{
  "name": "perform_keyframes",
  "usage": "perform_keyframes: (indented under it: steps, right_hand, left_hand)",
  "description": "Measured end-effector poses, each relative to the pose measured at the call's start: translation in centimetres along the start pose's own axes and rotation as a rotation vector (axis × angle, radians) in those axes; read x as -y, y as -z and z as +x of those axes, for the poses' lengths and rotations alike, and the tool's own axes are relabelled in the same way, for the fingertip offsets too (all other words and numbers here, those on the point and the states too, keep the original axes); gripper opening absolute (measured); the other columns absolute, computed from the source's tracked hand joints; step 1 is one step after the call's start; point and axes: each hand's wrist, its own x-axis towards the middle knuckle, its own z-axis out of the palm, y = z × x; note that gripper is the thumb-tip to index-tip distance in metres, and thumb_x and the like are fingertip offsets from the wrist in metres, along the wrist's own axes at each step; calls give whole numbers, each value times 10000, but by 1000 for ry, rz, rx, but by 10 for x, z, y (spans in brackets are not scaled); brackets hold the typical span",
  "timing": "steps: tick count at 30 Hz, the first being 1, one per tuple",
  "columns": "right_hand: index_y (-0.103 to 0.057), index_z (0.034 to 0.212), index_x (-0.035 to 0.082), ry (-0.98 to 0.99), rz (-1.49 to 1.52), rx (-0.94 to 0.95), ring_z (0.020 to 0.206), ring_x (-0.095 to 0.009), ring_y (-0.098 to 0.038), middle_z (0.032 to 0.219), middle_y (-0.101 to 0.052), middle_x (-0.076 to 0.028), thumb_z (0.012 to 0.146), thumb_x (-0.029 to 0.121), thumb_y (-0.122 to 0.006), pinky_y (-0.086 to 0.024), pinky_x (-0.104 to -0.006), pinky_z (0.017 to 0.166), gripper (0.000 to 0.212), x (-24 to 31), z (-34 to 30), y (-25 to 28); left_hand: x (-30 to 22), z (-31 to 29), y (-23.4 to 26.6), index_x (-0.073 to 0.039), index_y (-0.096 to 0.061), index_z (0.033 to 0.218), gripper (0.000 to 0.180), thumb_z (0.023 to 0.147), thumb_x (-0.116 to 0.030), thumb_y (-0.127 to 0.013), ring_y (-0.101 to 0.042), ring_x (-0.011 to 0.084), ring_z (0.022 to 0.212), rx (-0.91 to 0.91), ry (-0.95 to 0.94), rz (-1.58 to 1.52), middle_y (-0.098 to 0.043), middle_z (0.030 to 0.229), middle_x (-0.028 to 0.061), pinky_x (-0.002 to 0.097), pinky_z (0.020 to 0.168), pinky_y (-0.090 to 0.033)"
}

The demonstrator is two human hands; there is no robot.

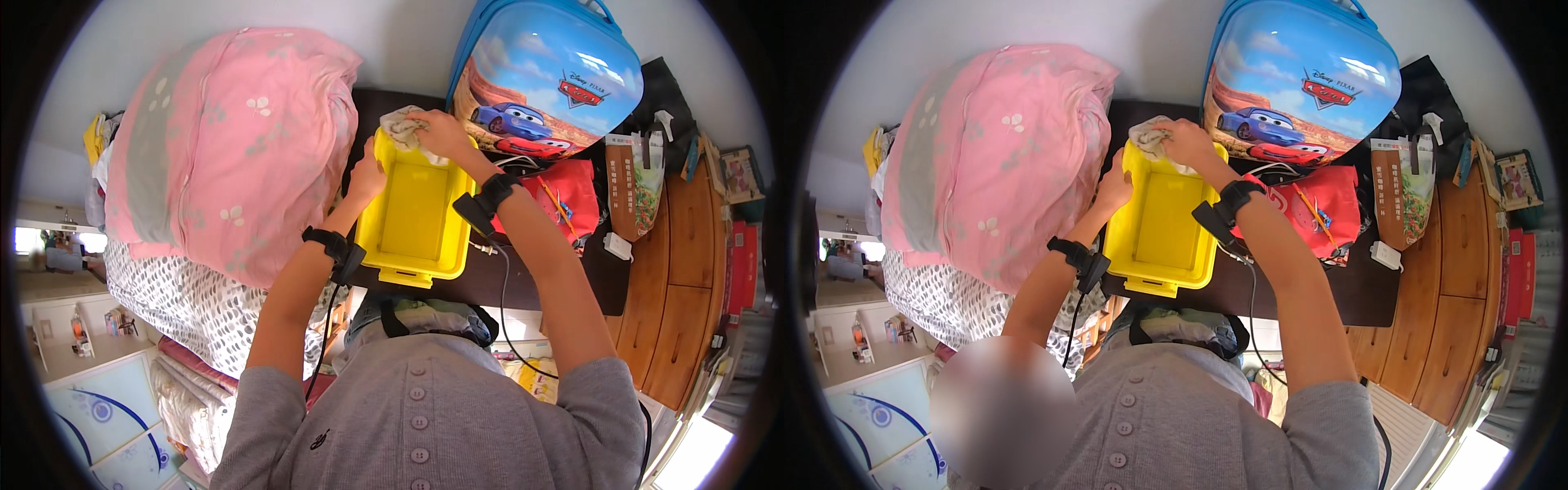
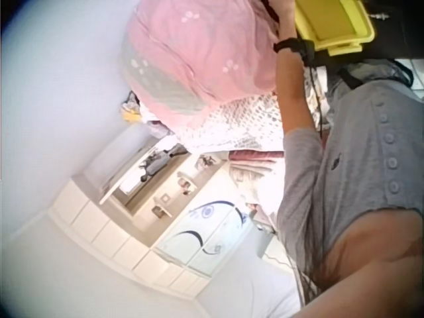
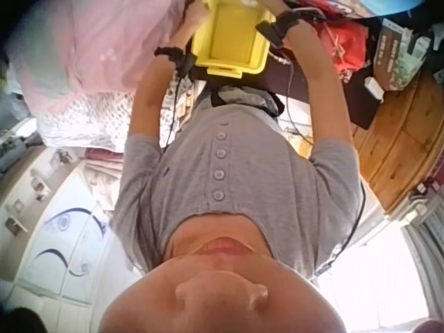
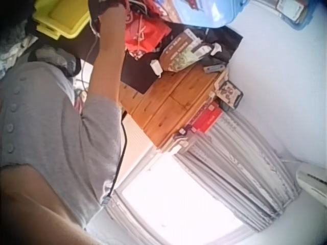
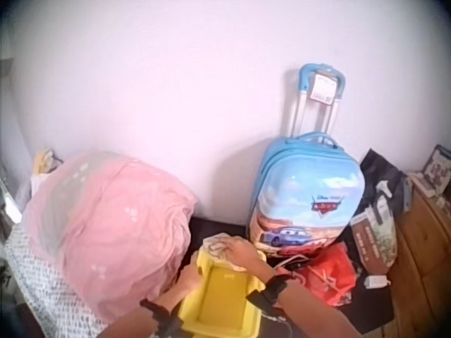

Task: The person wipes a table surface with a cloth, then organizes various items including a yellow plastic bin, a red drawstring bag, a green device with a cable, and a small box. They place these items into the yellow bin and wipe the inside of the bin with the cloth.

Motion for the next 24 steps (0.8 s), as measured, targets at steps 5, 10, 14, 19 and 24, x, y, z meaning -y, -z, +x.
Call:
perform_keyframes:
  steps: [5,10,14,19,24]
  right_hand:
    - [-620,1093,189,-125,-111,205,990,-309,-569,1015,-622,-141,741,169,-549,-461,-389,853,360,2,2,28]
    - [-622,1083,188,8,-137,190,977,-305,-574,1059,-598,-121,747,196,-577,-471,-371,829,339,9,13,20]
    - [-620,1079,174,57,-38,21,988,-305,-563,1071,-583,-121,753,135,-578,-462,-361,850,331,-3,1,3]
    - [-610,1098,124,191,126,-40,1021,-299,-550,1110,-566,-133,739,5,-553,-455,-346,870,383,3,-22,21]
    - [-606,1123,134,209,277,-26,1045,-309,-542,1139,-554,-150,718,-37,-547,-439,-364,889,444,1,-76,74]
  left_hand:
    - [-7,-3,6,-83,-155,1402,634,848,-93,-464,-597,400,838,95,40,36,-609,902,264,463,754,-463]
    - [-5,-3,3,-59,-157,1399,685,803,-69,-495,-605,377,820,49,19,28,-623,857,225,446,740,-472]
    - [-14,-6,1,-43,-158,1398,719,771,-53,-508,-610,365,818,13,4,2,-630,841,208,437,737,-474]
    - [-6,-6,1,-44,-158,1400,702,788,-62,-503,-607,372,831,-23,29,4,-628,855,220,441,749,-471]
    - [5,-2,-3,-41,-175,1395,643,823,-63,-468,-601,400,834,-71,-6,-10,-615,877,260,463,774,-466]
